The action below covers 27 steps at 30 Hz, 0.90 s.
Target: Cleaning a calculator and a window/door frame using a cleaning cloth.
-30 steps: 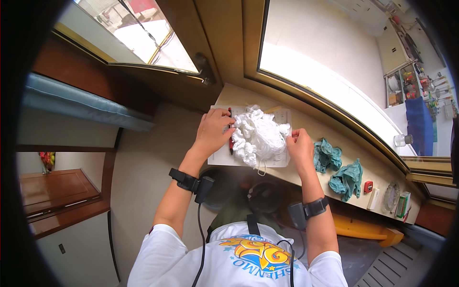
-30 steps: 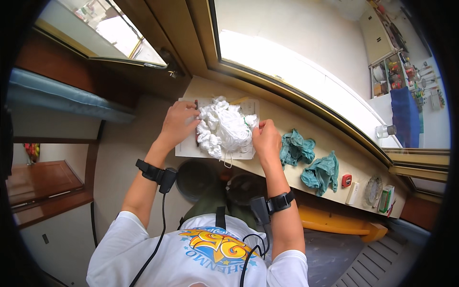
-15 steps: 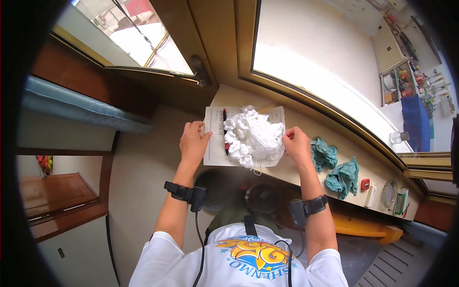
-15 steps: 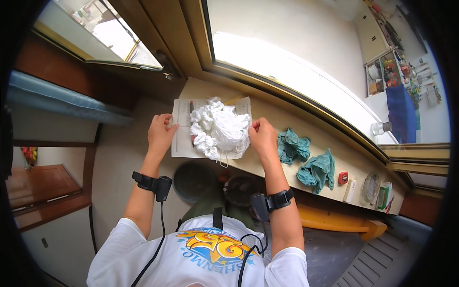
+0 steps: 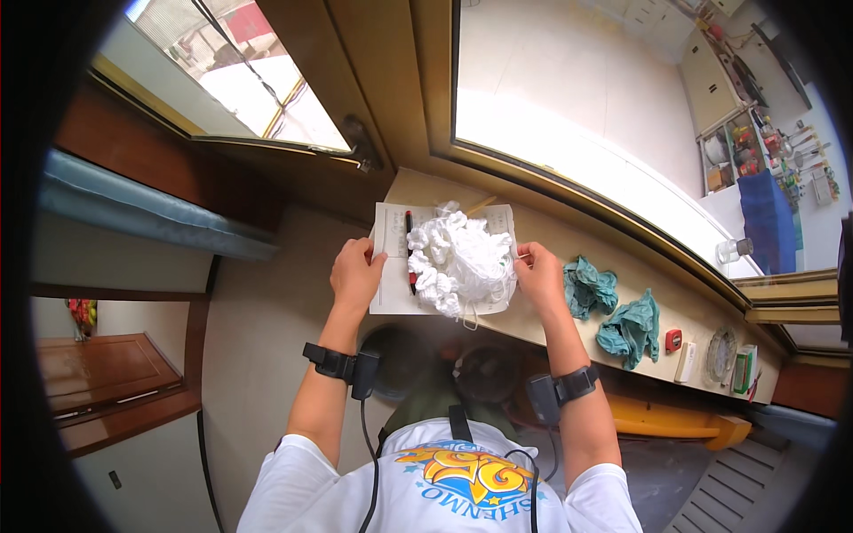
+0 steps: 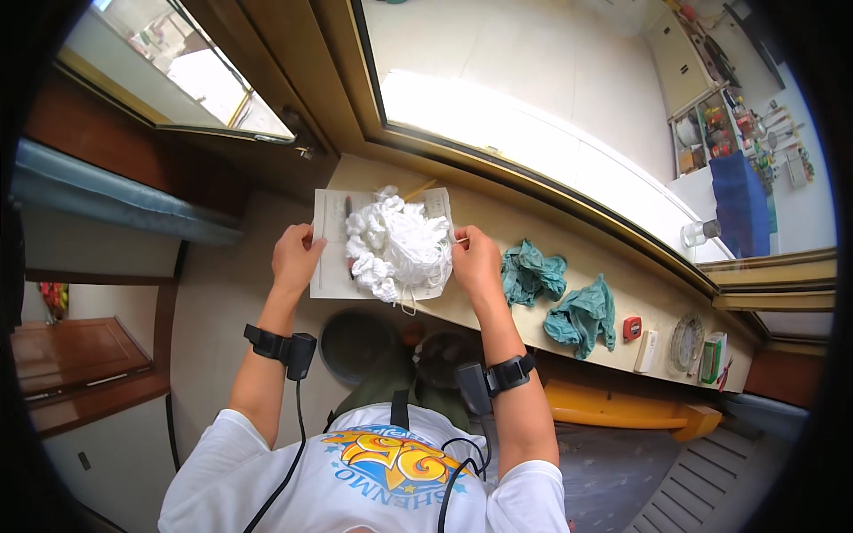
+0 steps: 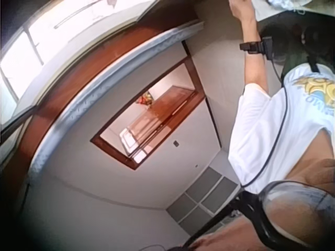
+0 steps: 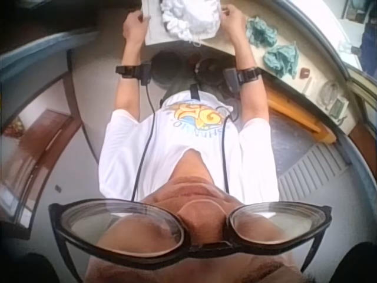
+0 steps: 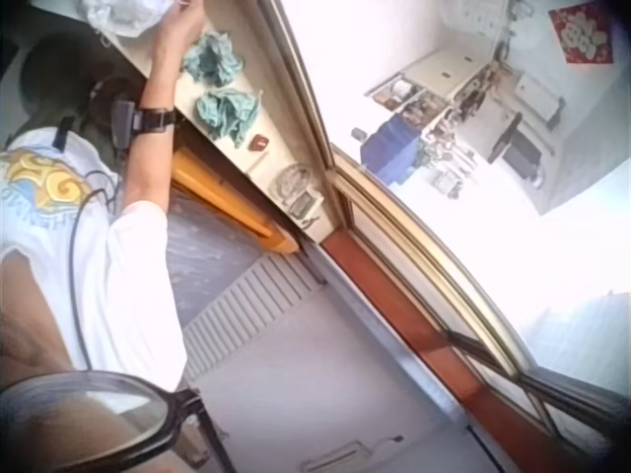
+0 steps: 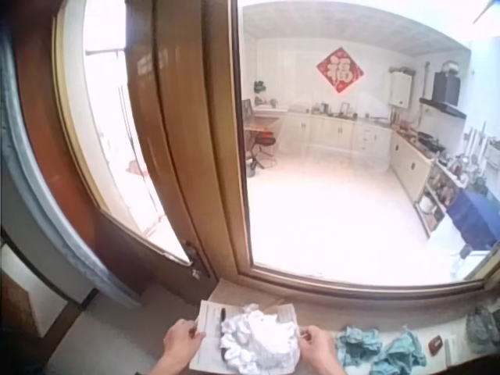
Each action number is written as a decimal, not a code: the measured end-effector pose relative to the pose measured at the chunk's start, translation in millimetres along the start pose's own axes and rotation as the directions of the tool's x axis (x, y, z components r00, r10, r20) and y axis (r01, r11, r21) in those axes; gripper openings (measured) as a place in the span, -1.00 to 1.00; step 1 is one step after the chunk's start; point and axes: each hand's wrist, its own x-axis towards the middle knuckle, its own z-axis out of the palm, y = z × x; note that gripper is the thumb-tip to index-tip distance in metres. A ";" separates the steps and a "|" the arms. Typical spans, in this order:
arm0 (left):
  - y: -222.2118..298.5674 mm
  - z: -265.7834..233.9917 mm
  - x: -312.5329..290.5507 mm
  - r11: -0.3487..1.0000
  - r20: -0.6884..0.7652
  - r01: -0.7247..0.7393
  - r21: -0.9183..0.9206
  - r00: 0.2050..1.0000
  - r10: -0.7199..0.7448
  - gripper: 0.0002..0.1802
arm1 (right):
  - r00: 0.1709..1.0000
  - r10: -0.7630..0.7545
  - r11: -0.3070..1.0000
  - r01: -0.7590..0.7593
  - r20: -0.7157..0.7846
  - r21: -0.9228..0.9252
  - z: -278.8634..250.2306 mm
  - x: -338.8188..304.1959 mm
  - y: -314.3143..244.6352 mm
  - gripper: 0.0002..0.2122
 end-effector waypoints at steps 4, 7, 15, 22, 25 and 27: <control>-14.0 7.6 4.1 0.988 0.006 0.022 -0.155 1.000 -0.021 -0.82 | 0.992 0.119 0.984 -0.124 0.049 0.126 -3.7 -7.2 -17.4 -0.83; -25.6 16.4 10.3 0.859 0.050 0.004 -0.513 0.998 0.025 -0.85 | 0.989 0.144 0.966 -0.150 0.042 0.211 -3.8 -9.3 -18.5 -0.84; -30.5 18.9 12.2 0.804 0.066 0.031 -0.593 0.998 0.010 -0.87 | 0.779 -0.597 0.766 0.483 -0.190 -0.424 2.3 10.1 -42.6 -0.82; -27.8 21.1 12.8 0.850 0.132 0.078 -0.522 0.991 -0.010 -0.88 | 0.830 -0.547 0.663 0.511 0.113 -0.546 25.6 50.5 -49.2 -0.76; -40.5 30.2 10.9 0.836 0.045 0.010 -0.549 0.999 0.018 -0.85 | 0.837 -0.534 0.686 0.513 0.122 -0.516 25.6 39.9 -51.0 -0.78; -42.7 31.8 13.8 0.820 0.024 0.009 -0.573 1.000 0.006 -0.85 | 0.842 -0.525 0.712 0.512 0.119 -0.480 19.1 32.8 -52.4 -0.79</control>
